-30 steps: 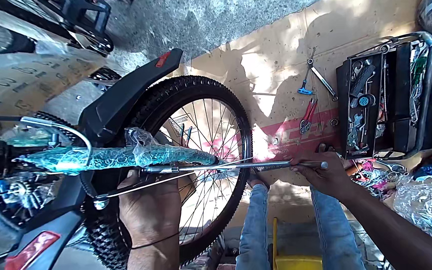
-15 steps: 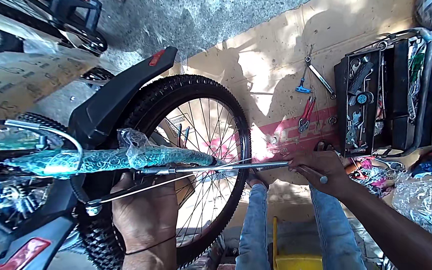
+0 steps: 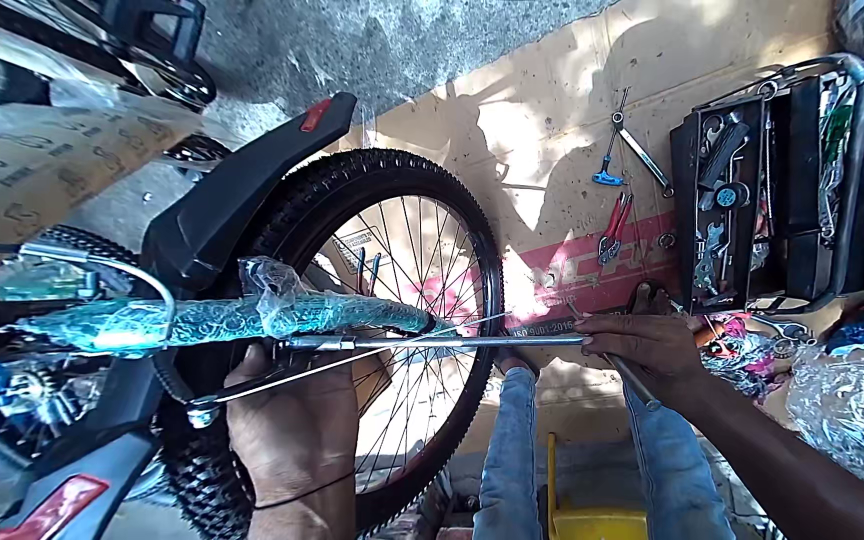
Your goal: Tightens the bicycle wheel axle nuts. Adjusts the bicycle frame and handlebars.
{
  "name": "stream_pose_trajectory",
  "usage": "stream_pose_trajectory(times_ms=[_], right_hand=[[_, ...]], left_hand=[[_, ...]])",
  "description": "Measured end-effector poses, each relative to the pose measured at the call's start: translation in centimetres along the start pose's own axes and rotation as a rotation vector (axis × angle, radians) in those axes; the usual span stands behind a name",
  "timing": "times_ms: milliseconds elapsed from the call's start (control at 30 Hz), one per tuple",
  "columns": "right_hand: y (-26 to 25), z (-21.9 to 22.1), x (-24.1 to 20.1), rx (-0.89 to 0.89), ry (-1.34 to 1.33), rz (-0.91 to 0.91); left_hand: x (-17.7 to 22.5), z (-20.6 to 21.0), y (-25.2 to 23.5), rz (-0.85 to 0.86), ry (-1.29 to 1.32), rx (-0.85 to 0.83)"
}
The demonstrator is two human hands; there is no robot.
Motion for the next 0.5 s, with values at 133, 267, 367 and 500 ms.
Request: stream_pose_trajectory(times_ms=[133,267,367,500], right_hand=[[-0.4,0.1,0.5,-0.005,0.052,0.107],[-1.3,0.6,1.6,0.043,-0.207,0.563],[-1.7,1.2,1.9,0.168,-0.573,1.002],[-1.6,1.5,1.2,0.107,-0.850,1.164]], left_hand=[[-0.1,-0.3,-0.3,0.009,0.016,-0.017],[-0.2,-0.4,-0.4,0.014,0.038,-0.023],[-0.3,-0.4,-0.5,0.015,0.051,-0.017],[-0.4,-0.5,-0.6,0.011,0.056,-0.025]])
Point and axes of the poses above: each hand's wrist, its own y-axis away from the middle knuckle, its own z-axis out of the palm, x = y × z, the point moved 7 cm from there along -y, towards the middle knuckle, and after that the axes turned 7 degrees about x, right-handed, at the moved point
